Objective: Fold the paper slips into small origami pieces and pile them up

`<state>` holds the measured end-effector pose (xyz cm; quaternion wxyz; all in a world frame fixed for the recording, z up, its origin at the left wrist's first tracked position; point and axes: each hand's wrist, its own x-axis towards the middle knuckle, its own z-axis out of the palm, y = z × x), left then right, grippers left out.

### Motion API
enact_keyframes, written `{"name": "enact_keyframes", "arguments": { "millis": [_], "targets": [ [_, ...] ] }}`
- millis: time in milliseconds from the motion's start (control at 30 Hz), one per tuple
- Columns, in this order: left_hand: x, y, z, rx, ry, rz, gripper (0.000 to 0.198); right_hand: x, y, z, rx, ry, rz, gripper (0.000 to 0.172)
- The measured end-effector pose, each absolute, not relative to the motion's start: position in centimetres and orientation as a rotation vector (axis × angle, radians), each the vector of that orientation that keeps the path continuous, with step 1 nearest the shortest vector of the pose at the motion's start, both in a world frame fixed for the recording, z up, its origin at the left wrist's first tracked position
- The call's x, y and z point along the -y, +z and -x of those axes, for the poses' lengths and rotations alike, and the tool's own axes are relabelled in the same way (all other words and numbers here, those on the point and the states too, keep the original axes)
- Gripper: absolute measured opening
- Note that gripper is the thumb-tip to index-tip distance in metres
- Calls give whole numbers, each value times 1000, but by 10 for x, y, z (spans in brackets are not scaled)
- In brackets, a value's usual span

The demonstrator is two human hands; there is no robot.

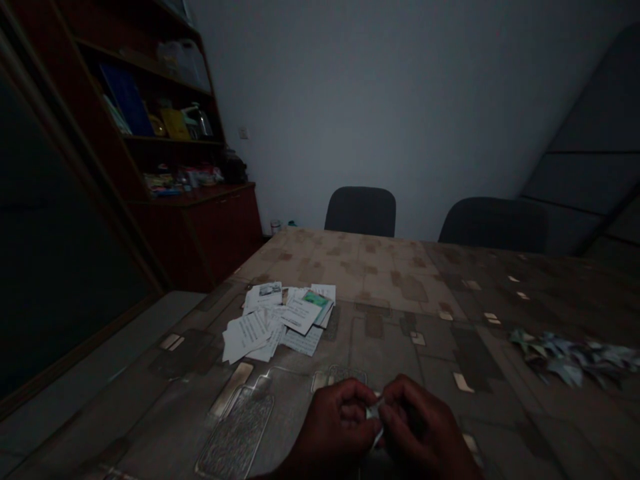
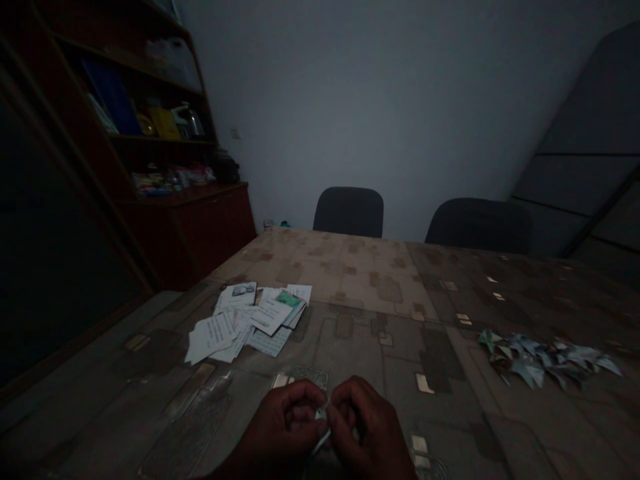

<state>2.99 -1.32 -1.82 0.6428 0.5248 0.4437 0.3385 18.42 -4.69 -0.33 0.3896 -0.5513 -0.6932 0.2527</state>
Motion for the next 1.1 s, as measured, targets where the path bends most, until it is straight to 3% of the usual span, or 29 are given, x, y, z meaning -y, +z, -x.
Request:
{"name": "enact_keyframes", "arguments": {
  "millis": [367,800,1100],
  "targets": [
    [12,-17,-24,-906,906,-1197,50,41,-13,-191,1914,511,1262,8],
    [13,-23,-22,-883,953,-1236,52,38,-17,-194,1960,378,1134,12],
    [12,-19,-22,-896,941,-1264,57,41,-12,-190,1864,517,1217,9]
  ]
}}
